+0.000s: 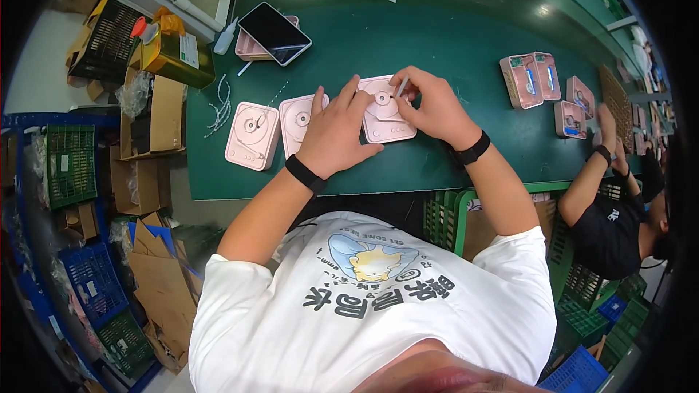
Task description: The person takes a pink plastic housing from a crate, places it on the table, and inserts a white component into it. They then thread a white strip through the housing, press a small circular component into place, and return the assembled unit to the crate.
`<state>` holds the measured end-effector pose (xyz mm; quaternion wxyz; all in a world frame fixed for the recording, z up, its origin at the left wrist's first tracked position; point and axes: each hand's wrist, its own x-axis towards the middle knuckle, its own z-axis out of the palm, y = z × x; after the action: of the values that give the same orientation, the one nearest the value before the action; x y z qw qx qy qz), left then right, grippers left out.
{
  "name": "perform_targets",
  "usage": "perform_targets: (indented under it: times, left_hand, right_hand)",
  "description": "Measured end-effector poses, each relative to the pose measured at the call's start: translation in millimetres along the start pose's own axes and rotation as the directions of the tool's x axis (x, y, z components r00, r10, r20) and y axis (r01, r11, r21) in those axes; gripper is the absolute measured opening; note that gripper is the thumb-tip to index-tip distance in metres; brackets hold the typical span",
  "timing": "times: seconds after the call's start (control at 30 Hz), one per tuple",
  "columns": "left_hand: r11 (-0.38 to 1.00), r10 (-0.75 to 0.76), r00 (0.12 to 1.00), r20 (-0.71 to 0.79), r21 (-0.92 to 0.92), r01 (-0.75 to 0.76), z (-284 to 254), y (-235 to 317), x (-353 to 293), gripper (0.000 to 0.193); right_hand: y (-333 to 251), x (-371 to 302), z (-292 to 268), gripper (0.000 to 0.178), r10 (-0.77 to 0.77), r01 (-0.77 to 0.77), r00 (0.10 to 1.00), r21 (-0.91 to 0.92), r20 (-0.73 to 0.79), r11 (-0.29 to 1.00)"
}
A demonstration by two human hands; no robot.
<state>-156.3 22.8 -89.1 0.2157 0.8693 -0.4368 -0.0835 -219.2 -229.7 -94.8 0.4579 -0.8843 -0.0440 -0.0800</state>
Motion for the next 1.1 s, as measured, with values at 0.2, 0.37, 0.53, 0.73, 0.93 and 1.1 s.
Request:
perform_targets:
  times: [0.2, 0.37, 0.53, 0.73, 0.93, 1.1]
  left_hand:
    - [0.999, -0.040, 0.998, 0.056, 0.002, 0.040, -2, 1, 2, 0.089]
    - [1.000, -0.018, 0.998, 0.067, -0.009, 0.019, -4, -6, 5, 0.087]
    - [0.999, 0.012, 0.999, 0.043, -0.048, -0.010, -3, -10, 3, 0.083]
    - [0.996, 0.027, 0.999, -0.022, -0.085, -0.029, 6, -11, 3, 0.082]
    - [0.994, 0.067, 0.960, -0.271, -0.061, -0.087, 16, -26, -4, 0.078]
    - [0.937, 0.000, 0.950, -0.312, -0.333, -0.110, 51, -7, 16, 0.070]
  right_hand:
    - [2, -1, 7, 0.025, 0.005, -0.005, 0.998, 0.001, -0.055, 1.000]
    - [-1, -3, 14, 0.023, 0.081, -0.080, 0.991, 0.010, -0.108, 0.997]
    - [2, -8, 2, 0.019, 0.160, -0.157, 0.987, 0.058, -0.036, 0.986]
    - [8, -8, 1, 0.019, 0.127, -0.128, 0.992, -0.022, -0.022, 0.992]
    - [4, 11, 21, 0.024, 0.031, -0.023, 0.995, 0.078, -0.095, 0.997]
    - [51, -19, 0, 0.039, 0.143, -0.143, 0.982, 0.009, -0.121, 0.990]
